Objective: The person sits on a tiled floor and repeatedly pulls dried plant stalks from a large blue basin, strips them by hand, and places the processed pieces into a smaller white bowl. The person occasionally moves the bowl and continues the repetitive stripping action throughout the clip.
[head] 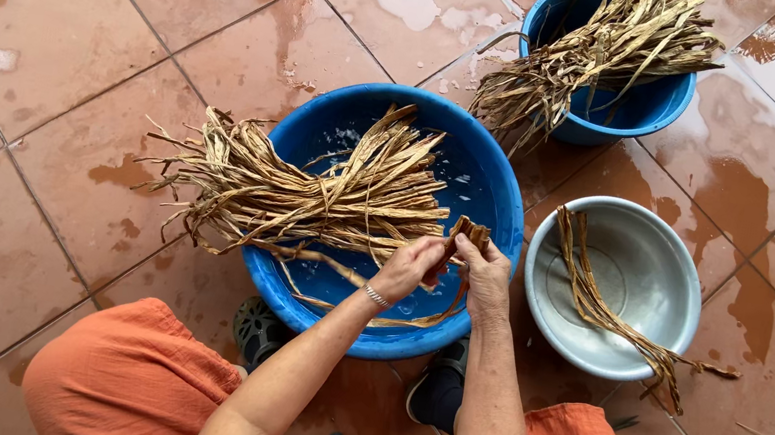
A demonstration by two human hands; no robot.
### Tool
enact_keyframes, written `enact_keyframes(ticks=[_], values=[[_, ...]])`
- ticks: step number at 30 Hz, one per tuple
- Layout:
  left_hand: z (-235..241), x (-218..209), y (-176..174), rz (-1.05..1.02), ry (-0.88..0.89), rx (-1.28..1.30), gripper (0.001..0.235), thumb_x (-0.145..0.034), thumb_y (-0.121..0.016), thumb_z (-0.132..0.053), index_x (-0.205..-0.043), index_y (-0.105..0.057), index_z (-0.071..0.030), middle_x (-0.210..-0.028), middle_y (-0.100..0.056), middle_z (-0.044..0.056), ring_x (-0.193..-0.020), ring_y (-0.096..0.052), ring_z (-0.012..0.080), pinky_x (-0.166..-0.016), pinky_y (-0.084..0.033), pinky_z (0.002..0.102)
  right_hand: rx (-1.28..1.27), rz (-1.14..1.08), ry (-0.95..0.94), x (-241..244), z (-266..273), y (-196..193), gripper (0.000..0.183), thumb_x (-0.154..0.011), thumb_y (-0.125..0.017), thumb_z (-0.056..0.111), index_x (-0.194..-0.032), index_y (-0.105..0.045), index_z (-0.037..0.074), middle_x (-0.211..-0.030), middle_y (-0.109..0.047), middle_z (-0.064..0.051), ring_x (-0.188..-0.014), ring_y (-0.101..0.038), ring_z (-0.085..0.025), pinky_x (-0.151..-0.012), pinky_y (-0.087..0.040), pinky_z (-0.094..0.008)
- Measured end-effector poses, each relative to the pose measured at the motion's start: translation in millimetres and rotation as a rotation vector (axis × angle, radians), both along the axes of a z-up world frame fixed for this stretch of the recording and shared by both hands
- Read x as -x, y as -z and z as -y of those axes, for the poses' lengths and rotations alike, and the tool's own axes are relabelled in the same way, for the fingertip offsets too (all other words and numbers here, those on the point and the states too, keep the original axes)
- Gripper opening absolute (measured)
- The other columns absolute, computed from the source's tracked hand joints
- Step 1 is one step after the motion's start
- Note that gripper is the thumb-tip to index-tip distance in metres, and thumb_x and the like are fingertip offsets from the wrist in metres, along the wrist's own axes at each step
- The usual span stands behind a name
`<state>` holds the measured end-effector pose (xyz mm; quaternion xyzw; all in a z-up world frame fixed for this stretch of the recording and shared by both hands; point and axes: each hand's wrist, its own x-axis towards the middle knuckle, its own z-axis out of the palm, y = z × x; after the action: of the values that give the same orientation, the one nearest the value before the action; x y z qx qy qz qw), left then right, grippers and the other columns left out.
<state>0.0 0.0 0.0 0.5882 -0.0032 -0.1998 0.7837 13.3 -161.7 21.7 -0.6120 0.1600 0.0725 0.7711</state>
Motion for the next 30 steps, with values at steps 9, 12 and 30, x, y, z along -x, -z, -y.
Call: enact_keyframes(ticks=[9, 12, 30], values=[[30.3, -28.2, 7.6, 0.149, -0.123, -0.476, 0.028, -0.096, -0.063, -0.030, -0.098, -0.074, -0.005, -0.071, -0.067, 0.005, -0.062, -0.062, 0.0141, -0.057, -0.051, 0.032, -0.144, 0.050, 0.007, -0.8, -16.0, -13.8, 0.033, -0.105, -0.052, 0.022, -0.117, -0.069, -0.003, -0.115, -0.074, -0.011, -0.102, -0.069, -0.017, -0.095, -0.055, -0.032], [35.8, -27.2, 17.4, 0.297, -0.116, -0.624, 0.033, -0.096, -0.061, -0.032, -0.093, -0.074, -0.002, -0.077, -0.070, 0.013, -0.070, -0.068, 0.0237, -0.066, -0.054, 0.037, -0.248, 0.068, 0.087, -2.6, -15.5, 6.0, 0.034, -0.106, -0.054, 0.019, -0.113, -0.069, -0.010, -0.111, -0.073, -0.019, -0.097, -0.070, -0.022, -0.092, -0.057, -0.035], [61.8, -19.0, -11.3, 0.344, 0.040, -0.895, 0.039, -0.099, -0.040, -0.031, -0.092, -0.066, -0.003, -0.084, -0.070, 0.028, -0.082, -0.069, 0.0473, -0.081, -0.053, 0.058, -0.501, -0.316, 0.228, -99.2, 52.9, 50.6, 0.020, -0.106, -0.053, 0.025, -0.093, -0.053, 0.010, -0.073, -0.058, -0.002, -0.048, -0.044, -0.009, -0.053, -0.048, -0.033]])
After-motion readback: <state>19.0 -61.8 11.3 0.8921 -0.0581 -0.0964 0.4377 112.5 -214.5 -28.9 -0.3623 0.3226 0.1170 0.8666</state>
